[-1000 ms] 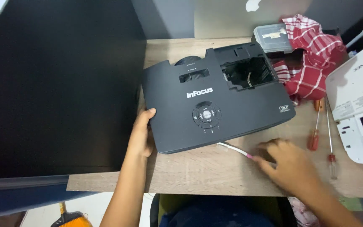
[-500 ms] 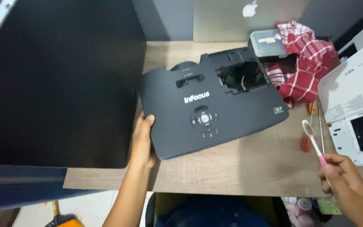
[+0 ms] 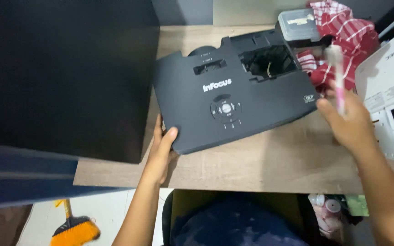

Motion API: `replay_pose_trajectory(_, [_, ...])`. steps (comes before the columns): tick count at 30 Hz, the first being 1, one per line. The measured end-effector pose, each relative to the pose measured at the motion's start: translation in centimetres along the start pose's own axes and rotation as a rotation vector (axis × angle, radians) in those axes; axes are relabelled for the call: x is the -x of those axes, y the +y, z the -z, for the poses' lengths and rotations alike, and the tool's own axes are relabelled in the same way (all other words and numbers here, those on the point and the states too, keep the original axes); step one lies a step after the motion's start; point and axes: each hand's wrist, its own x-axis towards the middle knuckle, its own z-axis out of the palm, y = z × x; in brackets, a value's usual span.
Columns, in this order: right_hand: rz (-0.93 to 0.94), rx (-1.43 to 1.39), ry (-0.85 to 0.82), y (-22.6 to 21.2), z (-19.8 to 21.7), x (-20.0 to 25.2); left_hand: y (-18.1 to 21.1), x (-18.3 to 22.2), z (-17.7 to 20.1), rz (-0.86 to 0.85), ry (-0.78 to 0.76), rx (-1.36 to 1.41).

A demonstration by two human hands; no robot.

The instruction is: Disassembling a projector case and cleaning the components using a screwdriver, toothbrush, and cloth.

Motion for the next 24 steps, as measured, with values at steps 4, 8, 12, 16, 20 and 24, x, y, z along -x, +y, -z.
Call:
replay_pose_trajectory(4, [-0.275,-0.154,-0.269,1.3,-2.4,-2.2,1.3,0.2,-0.7,-0.079,-0.04,-0.029])
replay_pose_trajectory(8, [-0.228,-0.325,-0.162,-1.3,-0.3,-0.6,3.7,1.0,-1.2,-0.211,-0.149,-0.032])
replay_pose_trajectory(12, [-0.026,-0.137,-0.032,-8.9,5.8,2.0,4.1,0.5,1.0,0.141,-0.171,-0.071])
replay_pose_trajectory(16, [0.349,-0.028,-0.01,-7.8,7.4,1.5,6.6,2.4,0.8,0.27,-0.228,-0.018])
replay_pose_trajectory(20, [0.392,-0.018,0.026,-7.5,7.2,0.2,10.2,4.9,-0.9,0.396,-0.231,-0.188])
replay_pose_trajectory(24, [0.211,0.178,0.068,-7.3,6.1,0.5,8.9,4.3,-1.5,0.361,-0.204,0.048])
